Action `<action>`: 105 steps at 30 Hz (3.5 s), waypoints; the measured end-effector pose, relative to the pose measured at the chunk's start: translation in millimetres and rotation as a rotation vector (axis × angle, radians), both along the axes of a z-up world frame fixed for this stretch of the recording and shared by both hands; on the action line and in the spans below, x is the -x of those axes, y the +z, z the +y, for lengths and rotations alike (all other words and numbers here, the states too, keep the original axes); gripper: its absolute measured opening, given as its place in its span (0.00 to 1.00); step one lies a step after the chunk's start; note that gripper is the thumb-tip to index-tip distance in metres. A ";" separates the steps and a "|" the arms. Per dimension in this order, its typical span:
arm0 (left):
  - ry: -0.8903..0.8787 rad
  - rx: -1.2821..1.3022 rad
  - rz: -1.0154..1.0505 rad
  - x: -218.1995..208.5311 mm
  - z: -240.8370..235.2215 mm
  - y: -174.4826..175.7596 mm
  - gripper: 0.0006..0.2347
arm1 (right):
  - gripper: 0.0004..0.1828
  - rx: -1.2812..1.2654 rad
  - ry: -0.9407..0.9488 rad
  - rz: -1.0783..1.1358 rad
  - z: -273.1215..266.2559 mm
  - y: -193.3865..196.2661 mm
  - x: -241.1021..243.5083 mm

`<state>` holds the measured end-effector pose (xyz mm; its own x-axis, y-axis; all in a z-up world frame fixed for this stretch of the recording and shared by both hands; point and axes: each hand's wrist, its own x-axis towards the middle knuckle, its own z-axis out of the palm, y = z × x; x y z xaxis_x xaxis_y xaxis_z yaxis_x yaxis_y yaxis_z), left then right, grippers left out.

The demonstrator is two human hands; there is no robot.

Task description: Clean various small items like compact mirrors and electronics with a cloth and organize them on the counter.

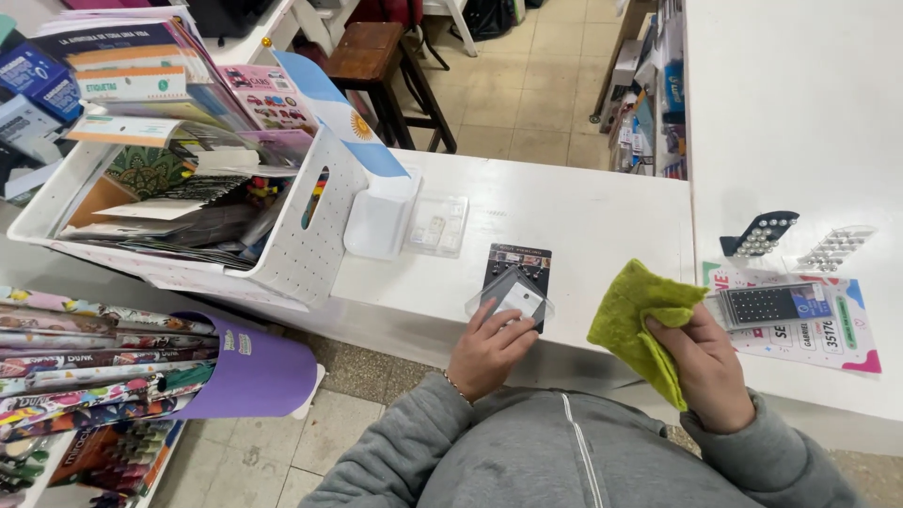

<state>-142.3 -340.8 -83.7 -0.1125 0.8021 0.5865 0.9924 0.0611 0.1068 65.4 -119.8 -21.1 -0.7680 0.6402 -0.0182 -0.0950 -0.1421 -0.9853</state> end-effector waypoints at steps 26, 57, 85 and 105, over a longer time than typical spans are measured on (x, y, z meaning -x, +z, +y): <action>-0.230 -0.038 0.044 27.3 -4.3 0.6 0.08 | 0.15 -0.013 -0.027 0.005 -26.7 -4.0 34.0; -0.837 -0.268 0.158 -169.1 215.1 86.2 0.07 | 0.24 0.270 -0.645 0.070 92.5 -12.7 -195.8; -0.173 -0.159 -0.062 -156.3 195.4 52.3 0.07 | 0.24 -0.168 -0.265 -0.033 89.8 76.2 -131.4; 0.611 -0.015 0.019 112.9 17.9 -22.6 0.19 | 0.21 -0.283 0.001 -0.201 -80.7 38.2 79.6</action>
<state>-255.2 -323.0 -106.3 -0.5394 0.5872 0.6035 0.7798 0.6188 0.0950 -14.2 -200.6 17.1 -0.7675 0.6410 0.0088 0.1050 0.1392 -0.9847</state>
